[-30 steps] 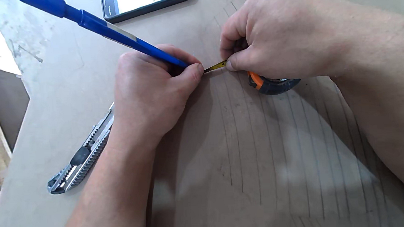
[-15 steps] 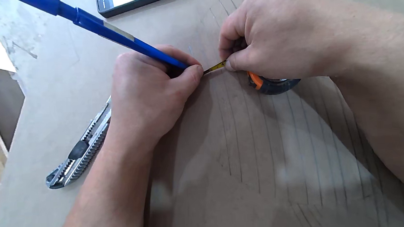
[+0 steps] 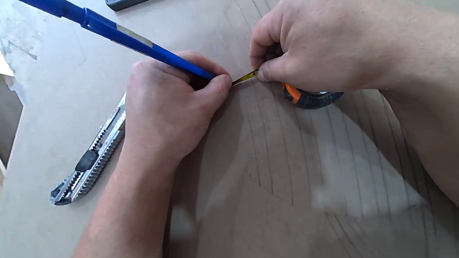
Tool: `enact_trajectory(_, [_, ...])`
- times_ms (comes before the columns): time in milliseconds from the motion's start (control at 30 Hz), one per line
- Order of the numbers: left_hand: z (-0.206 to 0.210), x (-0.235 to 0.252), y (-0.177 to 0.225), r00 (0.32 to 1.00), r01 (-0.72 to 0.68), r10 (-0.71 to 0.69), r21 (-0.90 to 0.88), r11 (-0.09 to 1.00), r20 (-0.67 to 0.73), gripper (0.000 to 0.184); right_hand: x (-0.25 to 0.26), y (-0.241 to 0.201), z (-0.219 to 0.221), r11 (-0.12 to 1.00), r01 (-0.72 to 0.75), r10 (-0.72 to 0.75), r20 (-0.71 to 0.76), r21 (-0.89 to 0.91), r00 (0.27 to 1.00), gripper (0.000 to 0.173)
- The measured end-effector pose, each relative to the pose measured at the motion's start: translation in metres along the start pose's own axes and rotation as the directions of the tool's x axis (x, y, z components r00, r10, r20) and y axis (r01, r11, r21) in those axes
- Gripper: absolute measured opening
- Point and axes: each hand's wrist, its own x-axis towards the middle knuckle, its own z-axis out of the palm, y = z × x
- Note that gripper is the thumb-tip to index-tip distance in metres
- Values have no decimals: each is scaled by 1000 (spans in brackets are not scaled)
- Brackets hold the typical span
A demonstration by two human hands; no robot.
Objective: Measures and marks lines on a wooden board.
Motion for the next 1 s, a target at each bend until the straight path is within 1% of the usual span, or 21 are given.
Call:
enact_trajectory(367, [1, -16, 0, 999, -23, 23, -13, 1000, 25, 3, -16, -5, 9, 1000, -7, 7, 7, 28, 1000, 11])
enact_trajectory(500, [1, -22, 1, 999, -30, 30, -1, 1000, 31, 3, -24, -8, 12, 999, -25, 25, 6, 37, 1000, 9])
enact_trajectory(633, [1, -28, 2, 998, -41, 41, -12, 999, 41, 4, -31, -12, 15, 998, -44, 43, 7, 47, 999, 10])
enact_trajectory(1000, [2, -45, 5, 997, -54, 54, -7, 999, 61, 4, -49, -21, 23, 999, -51, 51, -1, 19, 999, 11])
